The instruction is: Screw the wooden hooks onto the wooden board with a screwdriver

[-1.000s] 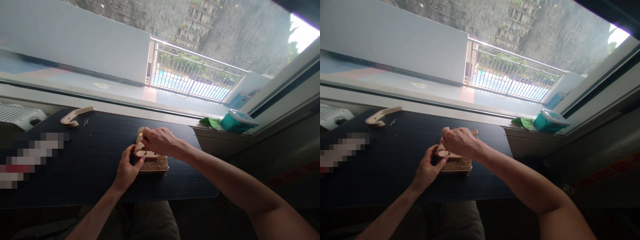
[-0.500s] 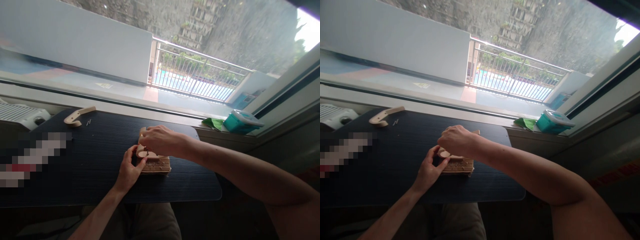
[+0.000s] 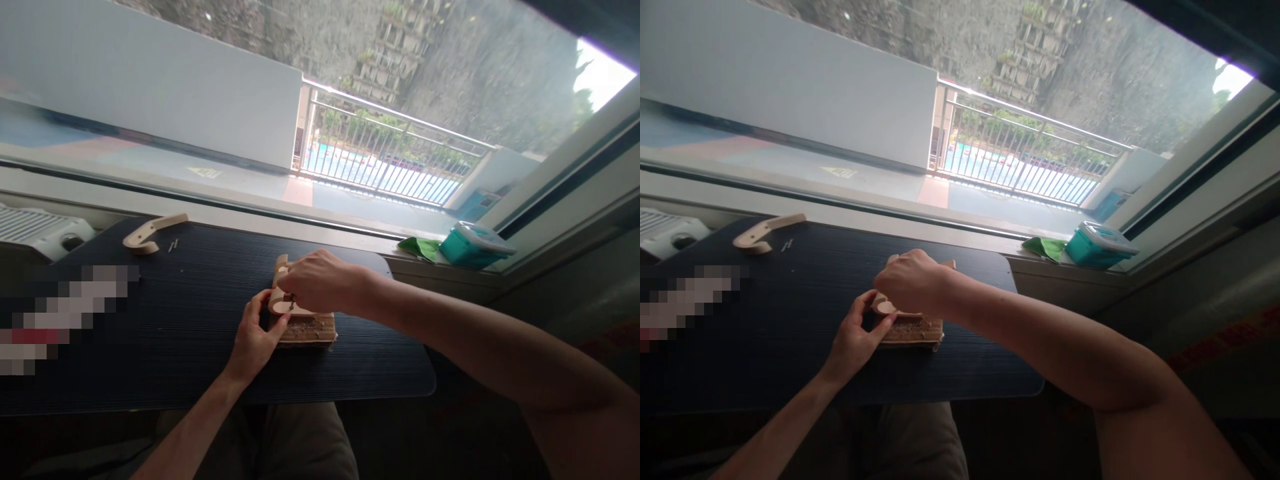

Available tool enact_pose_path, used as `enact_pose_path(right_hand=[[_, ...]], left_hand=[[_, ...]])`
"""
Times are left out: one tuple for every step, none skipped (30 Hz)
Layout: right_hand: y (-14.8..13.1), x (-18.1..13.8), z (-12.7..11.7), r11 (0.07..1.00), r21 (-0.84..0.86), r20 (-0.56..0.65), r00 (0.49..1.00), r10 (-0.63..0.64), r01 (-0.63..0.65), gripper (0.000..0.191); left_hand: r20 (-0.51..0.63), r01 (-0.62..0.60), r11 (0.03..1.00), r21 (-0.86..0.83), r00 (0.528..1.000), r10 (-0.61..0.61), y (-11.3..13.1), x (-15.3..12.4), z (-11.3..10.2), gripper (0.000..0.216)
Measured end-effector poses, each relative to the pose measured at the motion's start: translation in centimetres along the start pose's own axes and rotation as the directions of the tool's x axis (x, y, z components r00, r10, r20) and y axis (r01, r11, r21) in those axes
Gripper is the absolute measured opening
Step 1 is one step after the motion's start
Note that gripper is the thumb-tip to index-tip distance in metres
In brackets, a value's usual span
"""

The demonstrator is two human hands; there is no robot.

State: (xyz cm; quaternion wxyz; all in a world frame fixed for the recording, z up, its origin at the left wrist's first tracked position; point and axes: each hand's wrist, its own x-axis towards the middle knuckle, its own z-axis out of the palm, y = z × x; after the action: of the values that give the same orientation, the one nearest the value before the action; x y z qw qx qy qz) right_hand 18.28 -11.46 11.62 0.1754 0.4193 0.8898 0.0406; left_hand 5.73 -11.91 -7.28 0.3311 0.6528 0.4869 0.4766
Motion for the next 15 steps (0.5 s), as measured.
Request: enact_pose_path(right_hand=[[-0.1, 0.0, -0.2, 1.0, -0.021, 0.013, 1.0, -0.02, 0.02, 0.018], [-0.2, 0.1, -0.4, 0.998, -0.039, 0.026, 0.999, -0.039, 0.04, 0.02], [-0.3, 0.2, -0.5, 0.997, -0.052, 0.039, 0.998, -0.053, 0.055, 0.021], [-0.3, 0.3, -0.5, 0.996, -0.058, 0.049, 0.997, -0.066, 0.069, 0.021], [-0.2, 0.5, -0.3, 0.995, -0.058, 0.051, 0.995, -0.081, 0.084, 0.021], [-0.1, 0.7, -0.1, 0.993, -0.056, 0.041, 0.994, -0.102, 0.104, 0.02], [0.0, 0.9, 0.2, 0.99, -0.051, 0.015, 0.991, -0.13, 0.13, 0.02], [0.2, 1.2, 0.5, 0.987, -0.045, -0.01, 0.988, -0.156, 0.155, 0.021], [0.3, 1.3, 0.8, 0.985, -0.039, -0.026, 0.985, -0.172, 0.171, 0.021], [0.5, 1.4, 1.0, 0.984, -0.032, -0.03, 0.984, -0.174, 0.173, 0.021], [0.6, 1.5, 1.1, 0.987, -0.023, -0.023, 0.987, -0.158, 0.158, 0.02], [0.8, 1.5, 1.2, 0.992, -0.012, -0.004, 0.992, -0.127, 0.127, 0.018], [0.8, 1.4, 1.2, 0.996, -0.003, 0.02, 0.996, -0.09, 0.09, 0.016], [0.9, 1.3, 1.1, 0.999, 0.003, 0.042, 0.998, -0.052, 0.052, 0.014], [0.9, 1.2, 1.0, 1.0, 0.007, 0.055, 0.998, -0.024, 0.023, 0.013]], left_hand=[[-0.002, -0.001, 1.0, 0.002, 1.0, 0.001, 0.1, 0.0, 0.0, 0.045], [-0.004, -0.001, 1.0, 0.004, 1.0, 0.001, 0.1, 0.0, 0.0, 0.045], [-0.004, 0.001, 1.0, 0.005, 1.0, -0.001, 0.2, 0.0, -0.1, 0.046], [-0.002, 0.005, 1.0, 0.006, 1.0, -0.005, 0.2, 0.0, -0.1, 0.046], [0.001, 0.012, 1.0, 0.006, 1.0, -0.012, 0.3, 0.1, -0.1, 0.046], [0.006, 0.019, 1.0, 0.007, 1.0, -0.019, 0.3, 0.1, -0.1, 0.046], [0.012, 0.025, 1.0, 0.006, 1.0, -0.025, 0.3, 0.1, -0.1, 0.046], [0.018, 0.03, 1.0, 0.006, 0.999, -0.03, 0.3, 0.1, -0.2, 0.046], [0.023, 0.033, 0.999, 0.005, 0.999, -0.033, 0.3, 0.1, -0.2, 0.046], [0.024, 0.035, 0.999, 0.004, 0.999, -0.035, 0.2, 0.1, -0.2, 0.046], [0.024, 0.036, 0.999, 0.003, 0.999, -0.036, 0.2, 0.1, -0.2, 0.046], [0.023, 0.035, 0.999, 0.001, 0.999, -0.035, 0.1, 0.1, -0.1, 0.046], [0.021, 0.033, 0.999, -0.002, 0.999, -0.032, 0.1, 0.1, -0.1, 0.046], [0.021, 0.029, 1.0, -0.006, 0.999, -0.029, 0.1, 0.1, -0.1, 0.046], [0.022, 0.027, 1.0, -0.009, 0.999, -0.026, 0.1, 0.1, -0.1, 0.046]])
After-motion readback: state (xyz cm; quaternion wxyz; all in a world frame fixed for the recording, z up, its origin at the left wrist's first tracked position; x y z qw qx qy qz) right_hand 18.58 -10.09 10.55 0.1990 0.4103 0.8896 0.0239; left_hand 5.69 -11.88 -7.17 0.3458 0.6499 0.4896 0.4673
